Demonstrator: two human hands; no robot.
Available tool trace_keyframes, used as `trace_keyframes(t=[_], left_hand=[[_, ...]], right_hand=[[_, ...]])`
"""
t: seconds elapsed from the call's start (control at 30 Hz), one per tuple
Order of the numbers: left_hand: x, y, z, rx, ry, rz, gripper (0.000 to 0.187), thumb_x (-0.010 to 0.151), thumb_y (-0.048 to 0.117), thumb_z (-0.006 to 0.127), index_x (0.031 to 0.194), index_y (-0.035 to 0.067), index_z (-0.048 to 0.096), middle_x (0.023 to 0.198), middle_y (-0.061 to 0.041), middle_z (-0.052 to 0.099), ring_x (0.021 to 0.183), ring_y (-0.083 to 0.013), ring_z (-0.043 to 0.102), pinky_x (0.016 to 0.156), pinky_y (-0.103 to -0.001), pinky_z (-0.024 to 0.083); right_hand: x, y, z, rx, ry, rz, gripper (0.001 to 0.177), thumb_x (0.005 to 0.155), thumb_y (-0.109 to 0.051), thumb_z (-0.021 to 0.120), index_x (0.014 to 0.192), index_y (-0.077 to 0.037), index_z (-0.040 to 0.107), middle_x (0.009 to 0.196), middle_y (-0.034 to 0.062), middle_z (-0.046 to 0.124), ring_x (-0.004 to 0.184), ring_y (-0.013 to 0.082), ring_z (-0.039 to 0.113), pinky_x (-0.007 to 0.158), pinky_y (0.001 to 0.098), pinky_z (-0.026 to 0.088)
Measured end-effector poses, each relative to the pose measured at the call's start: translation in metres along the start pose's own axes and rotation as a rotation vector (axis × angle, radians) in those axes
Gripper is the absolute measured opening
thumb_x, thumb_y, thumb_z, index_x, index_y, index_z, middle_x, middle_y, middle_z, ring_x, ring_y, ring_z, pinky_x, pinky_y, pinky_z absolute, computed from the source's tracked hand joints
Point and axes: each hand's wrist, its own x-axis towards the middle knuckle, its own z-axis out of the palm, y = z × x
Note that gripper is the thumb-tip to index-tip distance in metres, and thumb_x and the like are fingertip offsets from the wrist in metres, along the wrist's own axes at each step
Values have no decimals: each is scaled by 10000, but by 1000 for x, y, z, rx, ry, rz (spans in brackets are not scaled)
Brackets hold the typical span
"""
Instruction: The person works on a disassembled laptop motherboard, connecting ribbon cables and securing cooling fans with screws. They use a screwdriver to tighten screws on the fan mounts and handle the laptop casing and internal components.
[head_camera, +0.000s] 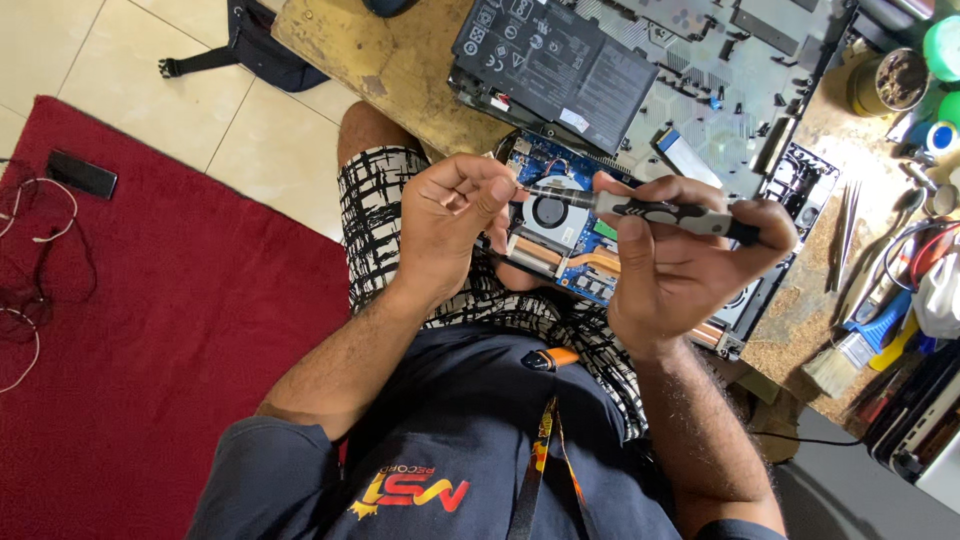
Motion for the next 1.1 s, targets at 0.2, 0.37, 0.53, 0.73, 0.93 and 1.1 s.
trace_keyframes(t=[0.2, 0.37, 0.53, 0.73, 0.93, 1.1], left_hand=[[-5, -2, 2, -7, 33, 13, 197, 909, 176, 775, 980, 12, 692, 824, -181, 722, 686, -173, 719, 407, -244, 547], [-9, -3, 2, 12, 65, 8, 145, 923, 170, 764, 969, 47, 702, 651, -106, 665, 773, -203, 755, 406, -234, 529], [-18, -1, -2, 49, 25, -55, 240, 939, 217, 727, 981, -16, 686, 856, -202, 748, 446, -162, 619, 399, -235, 528], [-28, -19, -31, 567, 5, 277, 191, 1051, 254, 566, 1038, 71, 621, 733, 2, 558, 506, -72, 467, 404, -217, 374], [-45, -20, -36, 1135, -176, 653, 153, 1014, 205, 712, 1130, 116, 757, 757, -6, 672, 623, -143, 630, 548, -302, 489], [-51, -20, -31, 1342, -144, 661, 250, 1041, 224, 725, 1288, 182, 737, 682, 59, 546, 584, -126, 575, 534, -314, 475]], right_hand=[[-5, 6, -2, -102, -4, -25, 624, 987, 218, 565, 1348, -203, 278, 1199, 157, 539, 1107, 289, 574, 955, 659, 666], [11, 0, 9, -139, -175, -297, 848, 887, 251, 492, 1536, -239, 254, 1639, -246, 337, 920, 405, 475, 766, 783, 595], [11, 7, -13, -294, -170, -260, 479, 908, 138, 705, 1200, -72, 389, 1412, -45, 399, 879, 393, 697, 674, 511, 649], [24, -22, -8, -417, -430, 182, 453, 912, 144, 722, 1193, 45, 380, 1022, 254, 640, 913, 346, 741, 697, 373, 704], [23, -22, -3, -534, -584, 284, 403, 975, 83, 709, 1227, 32, 398, 1124, 227, 637, 1035, 326, 734, 881, 395, 657], [26, -25, 0, -689, -626, 269, 396, 994, 15, 723, 1226, 18, 403, 1118, 194, 675, 994, 316, 740, 899, 428, 654]])
